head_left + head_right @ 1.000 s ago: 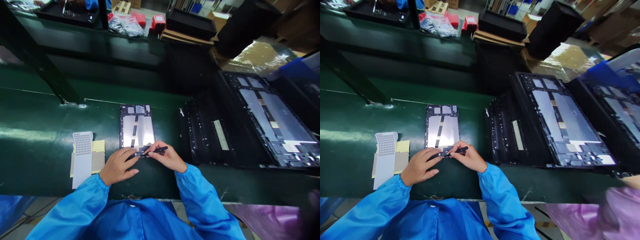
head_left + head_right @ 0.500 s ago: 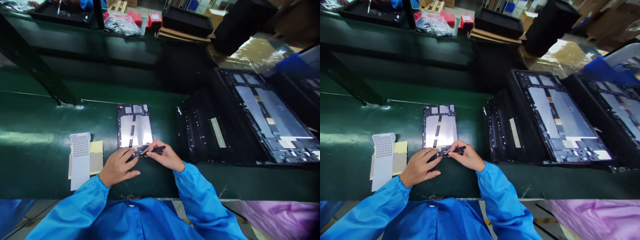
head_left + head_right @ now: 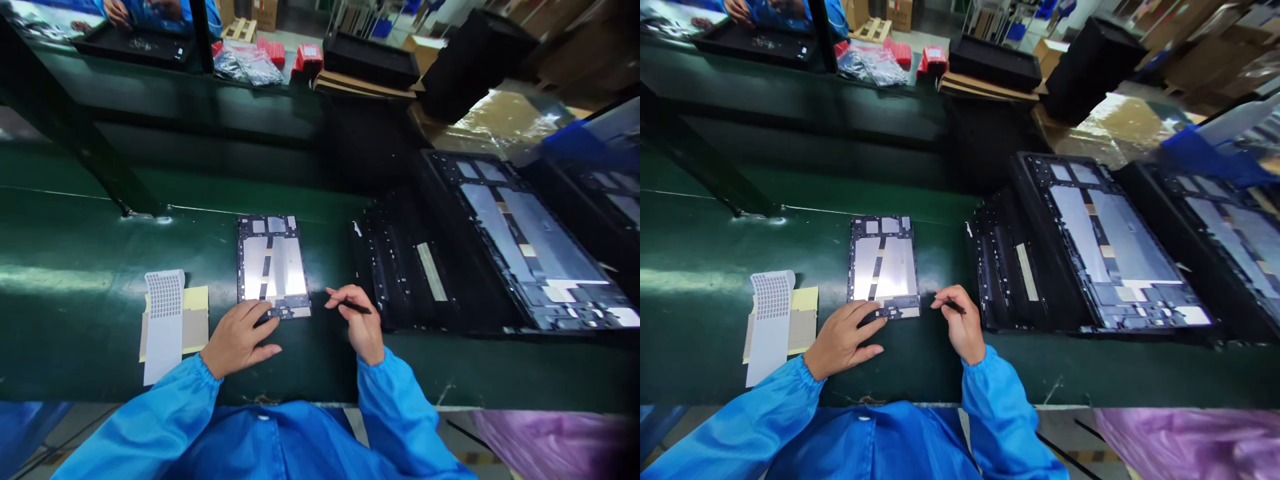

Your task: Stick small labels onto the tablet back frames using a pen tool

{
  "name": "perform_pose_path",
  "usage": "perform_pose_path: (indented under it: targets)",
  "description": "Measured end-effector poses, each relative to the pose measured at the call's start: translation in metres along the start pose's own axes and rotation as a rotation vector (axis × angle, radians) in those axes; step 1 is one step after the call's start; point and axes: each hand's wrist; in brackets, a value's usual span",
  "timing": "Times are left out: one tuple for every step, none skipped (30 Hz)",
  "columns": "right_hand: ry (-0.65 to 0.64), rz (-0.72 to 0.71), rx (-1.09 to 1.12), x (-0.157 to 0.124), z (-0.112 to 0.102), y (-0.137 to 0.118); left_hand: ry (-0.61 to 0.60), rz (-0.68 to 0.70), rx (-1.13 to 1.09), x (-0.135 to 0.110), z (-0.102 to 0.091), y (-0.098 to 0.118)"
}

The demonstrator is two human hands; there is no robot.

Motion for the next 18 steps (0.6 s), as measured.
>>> perform_pose_path:
  targets:
    - [0.012, -0.060, -0.151, -0.005, -0.003, 0.000, 0.017, -0.017, -0.003, -0.001, -0.002, 0.004]
    - [-0.003, -0.105, -0.302, -0.011, -0.003, 0.000, 0.041, -0.037, -0.002, -0.002, -0.006, 0.009]
    - [-0.037, -0.131, -0.443, -0.018, -0.001, 0.001, 0.073, -0.065, 0.006, -0.004, -0.010, 0.016]
    - [-0.078, -0.139, -0.565, -0.023, 0.003, 0.003, 0.112, -0.098, 0.020, -0.007, -0.014, 0.023]
    - [-0.110, -0.134, -0.670, -0.028, 0.011, 0.005, 0.153, -0.139, 0.034, -0.011, -0.018, 0.030]
    - [-0.132, -0.130, -0.756, -0.030, 0.021, 0.007, 0.202, -0.177, 0.046, -0.016, -0.021, 0.037]
    - [-0.145, -0.127, -0.822, -0.029, 0.032, 0.008, 0.250, -0.203, 0.052, -0.022, -0.023, 0.043]
    - [-0.153, -0.125, -0.868, -0.025, 0.046, 0.008, 0.296, -0.220, 0.057, -0.028, -0.025, 0.048]
    - [-0.156, -0.118, -0.896, -0.017, 0.061, 0.005, 0.340, -0.225, 0.062, -0.034, -0.025, 0.051]
    - [-0.155, -0.100, -0.913, -0.006, 0.076, 0.000, 0.377, -0.224, 0.069, -0.040, -0.024, 0.052]
    - [-0.149, -0.071, -0.920, 0.010, 0.093, -0.007, 0.405, -0.225, 0.077, -0.045, -0.022, 0.052]
    - [-0.147, -0.033, -0.917, 0.028, 0.110, -0.017, 0.420, -0.225, 0.087, -0.049, -0.020, 0.052]
    - [-0.146, 0.016, -0.907, 0.049, 0.128, -0.029, 0.428, -0.230, 0.098, -0.053, -0.018, 0.051]
    - [-0.151, 0.065, -0.891, 0.070, 0.147, -0.042, 0.429, -0.243, 0.108, -0.055, -0.016, 0.050]
    - [-0.175, 0.100, -0.861, 0.091, 0.166, -0.055, 0.428, -0.262, 0.119, -0.058, -0.013, 0.049]
    - [-0.217, 0.116, -0.816, 0.110, 0.185, -0.068, 0.424, -0.286, 0.132, -0.060, -0.011, 0.049]
    - [-0.269, 0.106, -0.757, 0.126, 0.202, -0.080, 0.425, -0.304, 0.149, -0.062, -0.009, 0.049]
    - [-0.341, 0.056, -0.687, 0.138, 0.218, -0.090, 0.428, -0.321, 0.170, -0.065, -0.007, 0.048]
Point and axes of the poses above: each hand's wrist, its own x-axis towards the middle knuckle, its own z-axis out of the palm, y = z × x, and after that the axes turned 8 degrees about z, right-handed
